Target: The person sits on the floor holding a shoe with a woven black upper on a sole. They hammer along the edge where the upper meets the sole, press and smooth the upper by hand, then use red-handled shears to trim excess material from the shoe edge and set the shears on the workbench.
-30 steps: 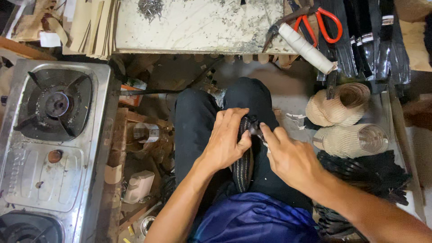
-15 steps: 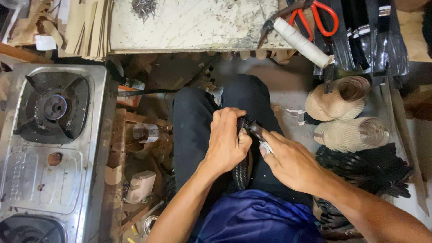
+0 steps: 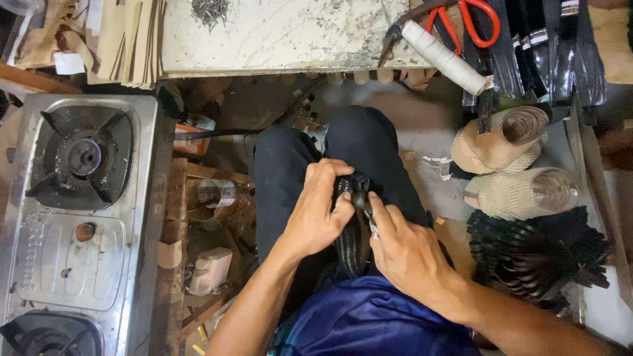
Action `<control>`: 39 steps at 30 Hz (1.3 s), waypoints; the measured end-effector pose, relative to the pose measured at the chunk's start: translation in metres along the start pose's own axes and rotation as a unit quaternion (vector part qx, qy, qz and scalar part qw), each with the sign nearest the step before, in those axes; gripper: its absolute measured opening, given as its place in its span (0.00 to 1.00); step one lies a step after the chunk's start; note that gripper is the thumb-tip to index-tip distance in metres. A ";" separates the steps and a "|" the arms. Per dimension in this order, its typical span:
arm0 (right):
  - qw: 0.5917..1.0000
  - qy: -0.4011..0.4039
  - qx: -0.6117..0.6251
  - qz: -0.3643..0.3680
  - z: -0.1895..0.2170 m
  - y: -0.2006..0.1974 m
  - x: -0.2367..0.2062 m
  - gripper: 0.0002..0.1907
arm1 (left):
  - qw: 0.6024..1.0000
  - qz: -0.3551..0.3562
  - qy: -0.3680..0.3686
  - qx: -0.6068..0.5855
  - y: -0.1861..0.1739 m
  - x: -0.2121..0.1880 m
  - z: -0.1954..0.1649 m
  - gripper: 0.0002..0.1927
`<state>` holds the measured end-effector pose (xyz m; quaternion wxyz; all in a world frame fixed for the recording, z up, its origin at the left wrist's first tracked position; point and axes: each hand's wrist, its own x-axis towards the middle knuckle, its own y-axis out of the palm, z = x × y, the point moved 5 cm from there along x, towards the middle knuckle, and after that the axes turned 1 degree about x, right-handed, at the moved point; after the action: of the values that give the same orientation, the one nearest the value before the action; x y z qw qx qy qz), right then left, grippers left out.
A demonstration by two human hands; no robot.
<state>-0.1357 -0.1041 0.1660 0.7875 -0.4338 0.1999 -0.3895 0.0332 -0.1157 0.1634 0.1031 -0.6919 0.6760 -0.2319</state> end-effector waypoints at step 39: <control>0.999 -0.023 0.039 0.012 -0.024 0.032 0.041 0.12 | 0.978 -0.146 -0.071 -0.133 -0.014 -0.001 0.073 0.20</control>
<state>-0.1120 -0.1385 0.1272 0.8130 -0.4092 0.1714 -0.3771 0.0791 -0.1261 0.1063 0.0224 -0.8056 0.5831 -0.1026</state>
